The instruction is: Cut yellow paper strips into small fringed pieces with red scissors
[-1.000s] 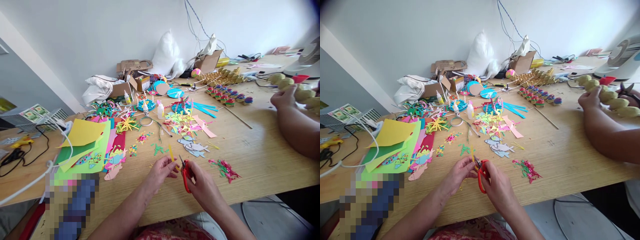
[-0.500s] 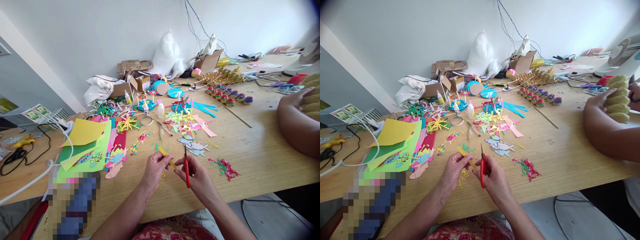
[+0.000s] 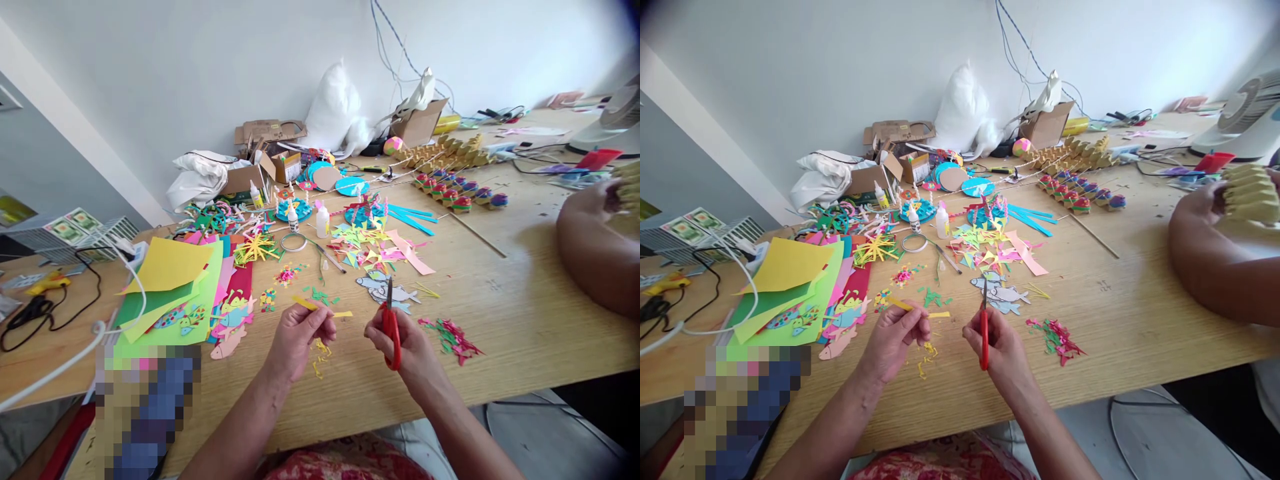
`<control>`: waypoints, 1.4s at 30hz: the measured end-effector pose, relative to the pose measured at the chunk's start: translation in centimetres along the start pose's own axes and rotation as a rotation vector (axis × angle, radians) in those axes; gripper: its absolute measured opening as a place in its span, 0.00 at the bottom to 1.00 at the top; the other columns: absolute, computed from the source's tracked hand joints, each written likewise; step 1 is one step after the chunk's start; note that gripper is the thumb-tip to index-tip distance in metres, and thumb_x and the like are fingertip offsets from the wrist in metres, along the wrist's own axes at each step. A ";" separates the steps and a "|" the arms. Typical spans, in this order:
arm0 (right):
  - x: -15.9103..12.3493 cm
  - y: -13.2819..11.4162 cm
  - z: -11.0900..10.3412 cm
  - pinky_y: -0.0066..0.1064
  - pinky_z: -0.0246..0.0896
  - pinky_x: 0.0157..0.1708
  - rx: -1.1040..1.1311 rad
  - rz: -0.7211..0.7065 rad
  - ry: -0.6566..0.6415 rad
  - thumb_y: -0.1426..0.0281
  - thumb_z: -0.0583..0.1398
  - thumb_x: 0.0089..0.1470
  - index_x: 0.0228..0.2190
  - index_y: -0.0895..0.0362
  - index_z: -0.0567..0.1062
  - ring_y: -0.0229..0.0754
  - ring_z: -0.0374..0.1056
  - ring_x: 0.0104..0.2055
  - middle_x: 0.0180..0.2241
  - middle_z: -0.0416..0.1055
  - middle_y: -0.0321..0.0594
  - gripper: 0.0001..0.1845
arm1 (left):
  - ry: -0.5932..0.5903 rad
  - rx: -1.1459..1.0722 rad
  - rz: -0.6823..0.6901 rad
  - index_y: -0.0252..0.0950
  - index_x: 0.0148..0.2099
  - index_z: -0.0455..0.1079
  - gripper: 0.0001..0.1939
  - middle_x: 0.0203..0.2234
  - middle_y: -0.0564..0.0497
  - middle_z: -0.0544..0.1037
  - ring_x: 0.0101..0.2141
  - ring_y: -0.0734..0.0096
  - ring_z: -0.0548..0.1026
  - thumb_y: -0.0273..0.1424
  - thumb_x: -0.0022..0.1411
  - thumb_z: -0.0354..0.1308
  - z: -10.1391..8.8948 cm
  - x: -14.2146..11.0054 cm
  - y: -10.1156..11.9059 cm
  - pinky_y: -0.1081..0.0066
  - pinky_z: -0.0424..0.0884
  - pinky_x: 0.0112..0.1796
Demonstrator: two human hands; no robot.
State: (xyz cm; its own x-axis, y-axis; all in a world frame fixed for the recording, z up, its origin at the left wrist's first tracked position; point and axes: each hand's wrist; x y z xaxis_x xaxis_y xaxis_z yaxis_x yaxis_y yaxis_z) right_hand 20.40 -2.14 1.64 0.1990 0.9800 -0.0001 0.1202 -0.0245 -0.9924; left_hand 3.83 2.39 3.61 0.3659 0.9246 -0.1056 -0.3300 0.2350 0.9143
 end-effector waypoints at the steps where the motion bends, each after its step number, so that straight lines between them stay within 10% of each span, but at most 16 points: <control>1: -0.1 -0.1 0.0 0.25 0.53 0.21 0.049 0.025 -0.012 0.60 0.59 0.46 0.26 0.56 0.65 0.34 0.57 0.21 0.22 0.65 0.34 0.13 | -0.020 0.021 0.029 0.32 0.29 0.68 0.07 0.19 0.54 0.72 0.21 0.78 0.69 0.32 0.53 0.58 0.0 -0.1 0.1 0.77 0.63 0.23; 11: 0.5 -1.3 1.1 0.23 0.50 0.18 0.220 0.057 -0.067 0.63 0.60 0.44 0.28 0.56 0.63 0.31 0.53 0.20 0.22 0.59 0.30 0.13 | -0.200 0.352 -0.001 0.32 0.33 0.68 0.12 0.25 0.51 0.72 0.27 0.74 0.69 0.36 0.50 0.60 -0.5 -1.1 -0.6 0.74 0.64 0.30; 18: 0.8 -0.6 0.1 0.25 0.57 0.23 -0.018 -0.091 -0.048 0.65 0.61 0.44 0.26 0.55 0.63 0.35 0.60 0.24 0.23 0.63 0.33 0.10 | -0.300 0.044 -0.213 0.38 0.52 0.59 0.28 0.42 0.41 0.72 0.35 0.61 0.74 0.47 0.53 0.52 -1.6 -1.5 0.8 0.65 0.69 0.34; 29: -0.2 -1.4 -0.7 0.24 0.54 0.22 -0.242 -0.088 -0.136 0.64 0.57 0.47 0.25 0.55 0.62 0.34 0.57 0.23 0.22 0.60 0.30 0.09 | -0.228 0.400 -0.224 0.32 0.25 0.66 0.14 0.14 0.57 0.66 0.16 0.82 0.63 0.40 0.52 0.55 0.9 0.3 -1.5 0.79 0.59 0.19; 42: -4.2 0.6 -1.9 0.26 0.49 0.21 -0.590 0.019 -0.342 0.61 0.45 0.56 0.20 0.55 0.58 0.36 0.56 0.21 0.19 0.61 0.32 0.17 | -0.209 0.288 -0.294 0.31 0.40 0.67 0.17 0.11 0.58 0.67 0.11 0.83 0.62 0.39 0.53 0.52 1.3 0.4 -1.6 0.81 0.53 0.15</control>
State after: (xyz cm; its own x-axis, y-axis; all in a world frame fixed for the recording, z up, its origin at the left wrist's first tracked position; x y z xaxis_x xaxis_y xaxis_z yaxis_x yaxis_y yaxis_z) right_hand 21.51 -6.61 1.32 -0.1011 0.9832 -0.1517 0.6490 -0.0504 -0.7591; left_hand 5.62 1.98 2.59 0.5849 0.7440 -0.3229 0.0587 0.3583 0.9318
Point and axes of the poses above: each hand's wrist, its own x-axis towards the middle knuckle, its own z-axis out of the palm, y = z × x
